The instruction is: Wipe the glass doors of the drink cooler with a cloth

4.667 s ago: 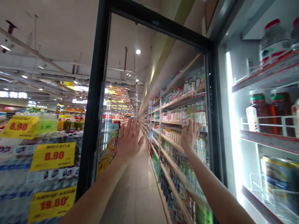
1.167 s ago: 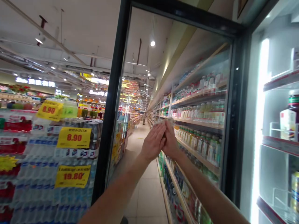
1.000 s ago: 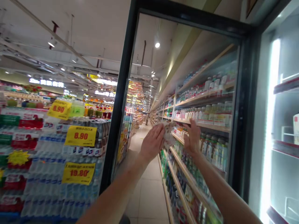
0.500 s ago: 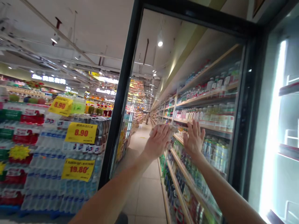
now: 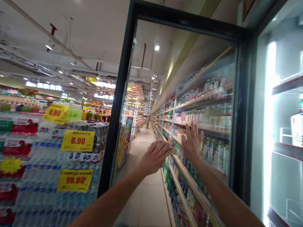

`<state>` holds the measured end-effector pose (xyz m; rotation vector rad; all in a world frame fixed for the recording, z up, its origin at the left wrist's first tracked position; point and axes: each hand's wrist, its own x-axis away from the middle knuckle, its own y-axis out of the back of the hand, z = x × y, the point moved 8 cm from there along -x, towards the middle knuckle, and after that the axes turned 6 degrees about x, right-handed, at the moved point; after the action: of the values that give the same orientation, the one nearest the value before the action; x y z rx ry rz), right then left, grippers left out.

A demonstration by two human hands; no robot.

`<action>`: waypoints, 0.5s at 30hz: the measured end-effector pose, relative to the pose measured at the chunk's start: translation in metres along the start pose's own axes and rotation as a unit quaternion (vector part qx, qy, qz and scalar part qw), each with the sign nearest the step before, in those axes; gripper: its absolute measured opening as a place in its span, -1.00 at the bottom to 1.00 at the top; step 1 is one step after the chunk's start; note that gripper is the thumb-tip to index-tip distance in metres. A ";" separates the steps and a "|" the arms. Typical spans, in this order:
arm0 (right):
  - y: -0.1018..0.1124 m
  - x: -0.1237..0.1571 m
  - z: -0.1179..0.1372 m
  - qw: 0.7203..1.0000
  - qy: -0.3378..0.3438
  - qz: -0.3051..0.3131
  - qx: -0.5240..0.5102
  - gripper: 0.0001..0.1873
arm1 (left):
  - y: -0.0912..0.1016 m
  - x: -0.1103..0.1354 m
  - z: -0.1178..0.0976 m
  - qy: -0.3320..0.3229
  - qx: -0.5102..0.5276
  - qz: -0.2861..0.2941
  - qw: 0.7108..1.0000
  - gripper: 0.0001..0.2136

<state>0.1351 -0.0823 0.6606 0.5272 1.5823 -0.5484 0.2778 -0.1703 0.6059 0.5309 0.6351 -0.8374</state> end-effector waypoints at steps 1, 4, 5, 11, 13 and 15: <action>-0.001 0.000 0.000 1.000 0.002 0.000 0.000 -0.43 | -0.002 0.000 0.001 -0.005 -0.002 0.007 1.000 -0.56; -0.002 0.001 0.000 1.000 -0.002 -0.001 0.001 -0.43 | 0.014 -0.001 0.058 0.141 -0.026 -0.036 0.989 -0.57; -0.002 0.000 0.000 1.000 -0.003 -0.002 0.002 -0.43 | 0.021 0.000 0.079 0.207 -0.034 -0.054 0.976 -0.57; 0.000 0.000 0.001 1.000 -0.009 -0.003 -0.001 -0.44 | 0.003 -0.005 0.028 0.079 -0.001 -0.020 0.997 -0.57; 0.000 0.000 0.001 1.000 -0.005 -0.003 -0.003 -0.44 | -0.005 -0.004 -0.003 -0.040 0.021 0.005 0.999 -0.59; 0.001 0.000 0.001 1.000 -0.004 -0.006 -0.006 -0.44 | -0.002 -0.005 0.004 -0.070 0.032 0.011 0.997 -0.61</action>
<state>0.1359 -0.0823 0.6604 0.5075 1.5813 -0.5490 0.2744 -0.1713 0.6116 0.5313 0.4751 -0.8676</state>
